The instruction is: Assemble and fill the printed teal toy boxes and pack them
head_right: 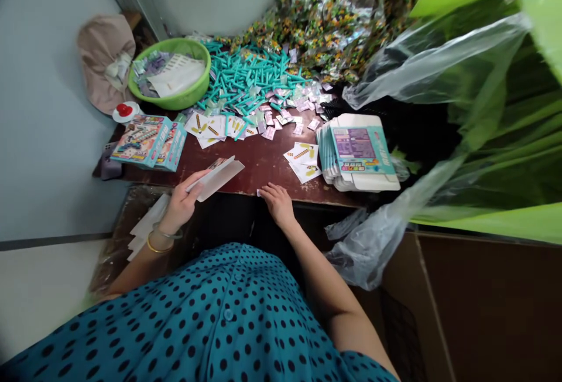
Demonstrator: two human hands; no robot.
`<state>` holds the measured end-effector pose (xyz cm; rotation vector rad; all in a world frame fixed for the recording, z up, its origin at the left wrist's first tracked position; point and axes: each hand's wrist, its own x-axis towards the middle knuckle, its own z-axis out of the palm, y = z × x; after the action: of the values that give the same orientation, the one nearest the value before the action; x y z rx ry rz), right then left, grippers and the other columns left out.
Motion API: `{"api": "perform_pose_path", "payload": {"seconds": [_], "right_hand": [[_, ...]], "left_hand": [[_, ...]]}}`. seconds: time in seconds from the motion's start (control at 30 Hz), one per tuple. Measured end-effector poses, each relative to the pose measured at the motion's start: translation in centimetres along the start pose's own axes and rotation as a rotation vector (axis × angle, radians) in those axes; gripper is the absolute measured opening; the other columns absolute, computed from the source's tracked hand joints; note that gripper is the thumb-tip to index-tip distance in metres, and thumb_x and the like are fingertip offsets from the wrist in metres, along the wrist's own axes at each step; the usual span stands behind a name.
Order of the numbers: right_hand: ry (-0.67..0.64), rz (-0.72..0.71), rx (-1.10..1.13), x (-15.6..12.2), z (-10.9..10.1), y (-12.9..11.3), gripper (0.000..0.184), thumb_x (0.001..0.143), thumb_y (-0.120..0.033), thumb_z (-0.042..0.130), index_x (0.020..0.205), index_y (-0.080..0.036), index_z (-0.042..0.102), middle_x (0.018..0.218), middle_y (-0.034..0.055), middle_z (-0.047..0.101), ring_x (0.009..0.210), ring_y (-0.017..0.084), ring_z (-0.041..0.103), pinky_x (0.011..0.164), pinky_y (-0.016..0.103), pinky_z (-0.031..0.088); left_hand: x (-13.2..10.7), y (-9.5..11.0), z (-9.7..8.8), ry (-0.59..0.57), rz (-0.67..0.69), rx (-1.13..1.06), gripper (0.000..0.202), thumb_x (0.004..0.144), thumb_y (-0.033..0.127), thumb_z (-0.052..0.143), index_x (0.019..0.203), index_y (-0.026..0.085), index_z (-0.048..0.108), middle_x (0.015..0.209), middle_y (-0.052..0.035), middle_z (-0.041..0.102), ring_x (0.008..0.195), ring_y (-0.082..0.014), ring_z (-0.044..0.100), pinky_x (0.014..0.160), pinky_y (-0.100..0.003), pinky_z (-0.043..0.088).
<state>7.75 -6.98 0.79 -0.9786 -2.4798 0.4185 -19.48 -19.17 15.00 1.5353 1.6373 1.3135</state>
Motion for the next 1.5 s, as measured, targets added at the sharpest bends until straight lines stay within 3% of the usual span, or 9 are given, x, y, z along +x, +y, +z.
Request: {"api": "perform_pose_path", "payload": {"seconds": [0.17, 0.33, 0.43, 0.6, 0.7, 0.9, 1.3, 1.4, 1.5], "right_hand": [[0.319, -0.014, 0.197, 3.0, -4.9, -4.6, 0.028, 0.106, -0.033, 0.050, 0.116, -0.029, 0.077, 0.113, 0.0042, 0.077, 0.109, 0.022, 0.069, 0.098, 0.039, 0.054], [0.225, -0.406, 0.123, 7.3, -7.0, -9.9, 0.025, 0.103, -0.038, 0.057, 0.121, -0.037, 0.074, 0.125, -0.0009, 0.073, 0.128, 0.023, 0.059, 0.120, 0.048, 0.036], [0.224, -0.291, 0.125, 9.3, -6.8, -6.1, 0.031, 0.106, -0.039, 0.049, 0.126, -0.031, 0.072, 0.130, 0.0035, 0.071, 0.128, 0.024, 0.057, 0.119, 0.049, 0.037], [0.076, 0.368, -0.170, 9.5, -6.3, 7.1, 0.050, 0.099, -0.036, 0.060, 0.137, -0.004, 0.060, 0.142, 0.0266, 0.058, 0.130, 0.038, 0.052, 0.108, 0.053, 0.043], [-0.045, 0.414, -0.309, 7.4, -5.1, 10.1, 0.056, 0.097, -0.034, 0.061, 0.142, 0.000, 0.053, 0.147, 0.0285, 0.053, 0.133, 0.040, 0.048, 0.110, 0.051, 0.041], [0.031, 0.330, -0.333, 3.6, -2.6, 8.0, 0.043, 0.105, -0.028, 0.039, 0.136, -0.007, 0.061, 0.140, 0.0215, 0.061, 0.129, 0.033, 0.053, 0.111, 0.044, 0.041], [0.028, 0.196, -0.277, -0.6, -0.5, 2.8, 0.055, 0.101, -0.048, 0.055, 0.145, -0.016, 0.057, 0.158, 0.0176, 0.048, 0.154, 0.037, 0.030, 0.126, 0.065, 0.011], [0.026, 0.143, -0.245, -0.9, -0.5, 2.2, 0.055, 0.097, -0.051, 0.062, 0.142, -0.018, 0.061, 0.152, 0.0147, 0.056, 0.150, 0.037, 0.038, 0.126, 0.064, 0.013], [-0.005, 0.058, -0.178, -0.9, -0.5, 1.8, 0.033, 0.101, -0.037, 0.058, 0.129, -0.024, 0.070, 0.136, 0.0083, 0.069, 0.137, 0.029, 0.054, 0.126, 0.058, 0.019]], "left_hand": [[0.1, 0.7, 0.8, -0.003, 0.016, 0.002, 0.047, 0.101, 0.052, 0.050, 0.128, 0.018, 0.070, 0.135, -0.0123, 0.070, 0.129, -0.0294, 0.063, 0.117, -0.045, 0.042], [0.4, 0.7, 1.5, 0.003, 0.022, -0.019, 0.049, 0.102, 0.053, 0.049, 0.131, 0.018, 0.068, 0.136, -0.0129, 0.069, 0.129, -0.0283, 0.062, 0.115, -0.044, 0.044], [0.5, 0.1, 1.1, 0.082, -0.027, -0.004, 0.050, 0.102, 0.053, 0.049, 0.130, 0.017, 0.068, 0.133, -0.0120, 0.070, 0.127, -0.0278, 0.064, 0.113, -0.041, 0.046], [0.3, -0.6, 0.6, 0.062, -0.056, -0.038, 0.048, 0.101, 0.052, 0.053, 0.126, 0.016, 0.071, 0.128, -0.0104, 0.074, 0.121, -0.0279, 0.067, 0.108, -0.037, 0.049], [0.3, -0.9, 1.0, 0.052, -0.069, -0.050, 0.048, 0.101, 0.052, 0.052, 0.126, 0.016, 0.071, 0.130, -0.0109, 0.073, 0.123, -0.0284, 0.066, 0.109, -0.038, 0.049], [0.9, -0.8, 2.2, 0.014, -0.045, -0.031, 0.051, 0.099, 0.057, 0.052, 0.127, 0.018, 0.072, 0.134, -0.0116, 0.071, 0.129, -0.0298, 0.063, 0.115, -0.042, 0.045], [0.5, -0.9, 2.4, -0.004, -0.012, -0.035, 0.049, 0.100, 0.053, 0.052, 0.127, 0.018, 0.072, 0.136, -0.0116, 0.069, 0.131, -0.0295, 0.061, 0.117, -0.042, 0.042], [0.6, -0.8, 2.5, 0.003, -0.005, -0.045, 0.049, 0.100, 0.053, 0.052, 0.127, 0.018, 0.072, 0.135, -0.0119, 0.070, 0.130, -0.0295, 0.062, 0.116, -0.042, 0.043], [0.7, -0.8, 2.4, 0.029, -0.022, -0.055, 0.050, 0.100, 0.054, 0.052, 0.127, 0.017, 0.072, 0.133, -0.0127, 0.071, 0.128, -0.0301, 0.063, 0.115, -0.042, 0.044]]}}
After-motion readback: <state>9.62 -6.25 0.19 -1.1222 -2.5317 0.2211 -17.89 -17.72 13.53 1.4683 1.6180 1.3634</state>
